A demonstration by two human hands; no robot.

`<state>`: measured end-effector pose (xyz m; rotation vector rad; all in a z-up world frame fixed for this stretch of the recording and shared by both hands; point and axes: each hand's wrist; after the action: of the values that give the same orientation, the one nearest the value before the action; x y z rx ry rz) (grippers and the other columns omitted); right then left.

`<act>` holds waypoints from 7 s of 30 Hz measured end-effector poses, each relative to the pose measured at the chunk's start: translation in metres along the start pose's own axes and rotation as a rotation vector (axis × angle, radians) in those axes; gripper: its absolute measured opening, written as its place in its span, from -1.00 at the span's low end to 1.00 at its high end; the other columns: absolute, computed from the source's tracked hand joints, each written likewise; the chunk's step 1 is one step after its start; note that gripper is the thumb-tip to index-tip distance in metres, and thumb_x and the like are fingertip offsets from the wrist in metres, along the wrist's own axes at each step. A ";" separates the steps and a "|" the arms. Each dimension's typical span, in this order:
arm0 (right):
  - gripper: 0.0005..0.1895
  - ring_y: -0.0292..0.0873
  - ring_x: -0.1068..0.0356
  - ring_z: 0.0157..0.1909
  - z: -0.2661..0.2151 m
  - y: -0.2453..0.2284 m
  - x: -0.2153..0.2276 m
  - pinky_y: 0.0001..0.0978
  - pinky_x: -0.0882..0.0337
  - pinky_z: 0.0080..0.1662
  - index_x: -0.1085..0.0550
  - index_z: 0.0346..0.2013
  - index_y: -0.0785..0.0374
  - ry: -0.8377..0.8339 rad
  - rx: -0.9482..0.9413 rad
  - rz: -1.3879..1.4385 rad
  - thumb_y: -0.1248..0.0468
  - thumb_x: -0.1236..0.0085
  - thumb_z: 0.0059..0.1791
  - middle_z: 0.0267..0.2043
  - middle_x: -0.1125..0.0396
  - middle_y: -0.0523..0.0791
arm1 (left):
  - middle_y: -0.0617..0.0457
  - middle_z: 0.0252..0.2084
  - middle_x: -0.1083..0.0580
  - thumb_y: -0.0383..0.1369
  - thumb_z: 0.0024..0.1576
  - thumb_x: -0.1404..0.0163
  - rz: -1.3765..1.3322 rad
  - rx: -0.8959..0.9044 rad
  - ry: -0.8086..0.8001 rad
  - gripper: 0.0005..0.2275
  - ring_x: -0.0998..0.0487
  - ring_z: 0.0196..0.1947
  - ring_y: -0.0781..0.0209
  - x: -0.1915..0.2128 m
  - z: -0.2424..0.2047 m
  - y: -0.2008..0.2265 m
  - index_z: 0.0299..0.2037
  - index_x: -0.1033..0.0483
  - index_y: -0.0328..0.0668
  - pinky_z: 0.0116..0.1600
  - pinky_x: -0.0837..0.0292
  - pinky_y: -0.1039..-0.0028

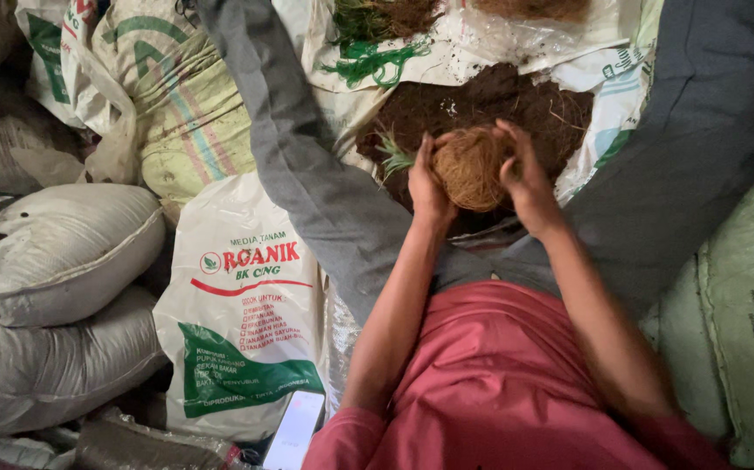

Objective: The person sits on the floor and wraps a small plant's root ball with coconut coir and green twine. They repeatedly adjust the coir and tie the twine to secure the root ball, then place the finished unit aside.

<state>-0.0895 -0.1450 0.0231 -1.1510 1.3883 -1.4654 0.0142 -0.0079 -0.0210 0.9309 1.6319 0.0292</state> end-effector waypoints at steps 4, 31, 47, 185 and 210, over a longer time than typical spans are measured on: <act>0.01 0.17 -0.13 0.51 0.001 -0.017 -0.013 0.04 -0.22 0.43 -0.25 0.42 0.23 0.058 0.429 -0.302 -0.50 0.04 0.01 0.47 -0.10 0.14 | -0.24 0.12 -0.49 -0.08 0.42 0.24 0.144 -0.058 -0.030 -0.51 -0.54 0.06 -0.02 -0.010 -0.009 -0.004 0.22 -0.43 -0.45 0.21 -0.44 0.22; -0.03 0.10 -0.14 0.56 0.008 0.004 -0.001 0.11 -0.22 0.52 -0.21 0.44 0.23 0.127 0.521 -0.216 -0.48 0.10 0.09 0.52 -0.08 0.12 | -0.16 -0.04 -0.52 -0.12 0.39 0.20 0.013 -0.027 0.004 -0.60 -0.61 -0.11 0.04 -0.004 0.002 -0.013 0.05 -0.45 -0.39 0.01 -0.56 0.22; -0.15 0.03 -0.41 0.23 0.008 0.014 0.003 0.05 -0.54 0.12 -0.25 0.30 0.17 -0.015 -0.192 0.494 -0.41 0.22 0.01 0.25 -0.31 0.01 | -0.16 0.40 -0.39 -0.27 0.42 0.18 0.697 -0.299 -0.528 -0.62 -0.39 0.39 0.04 -0.027 -0.024 0.009 0.26 -0.47 -0.44 0.48 -0.28 0.28; -0.69 0.10 -0.31 0.06 0.308 0.151 -0.100 -0.14 -0.44 0.03 -0.62 -0.16 0.26 -0.123 0.282 -0.899 0.35 -0.46 -0.18 0.02 -0.42 0.07 | -0.26 -0.03 -0.45 -0.53 -0.02 -0.04 1.837 -0.247 0.187 -0.54 -0.54 -0.05 -0.29 0.098 0.218 0.097 0.15 -0.52 0.01 0.04 -0.51 0.10; -0.94 -0.29 -0.38 -0.08 0.274 0.064 0.003 -0.43 -0.37 -0.02 -0.52 -0.10 0.39 0.123 0.130 -0.120 0.41 -0.21 0.22 -0.12 -0.47 -0.14 | -0.02 -0.34 -0.67 -0.26 0.09 -0.21 1.442 -0.322 0.002 -0.80 -0.67 -0.38 0.31 0.031 0.182 0.144 -0.24 -0.70 -0.22 -0.22 -0.53 0.49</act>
<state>0.1711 -0.2282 -0.0447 -1.0931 1.3035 -1.7110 0.2457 0.0247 -0.0310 1.6302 0.6184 1.2176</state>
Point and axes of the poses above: each hand's wrist, its own z-axis towards the middle knuckle, its own x-axis out of the back of the hand, y = z × x
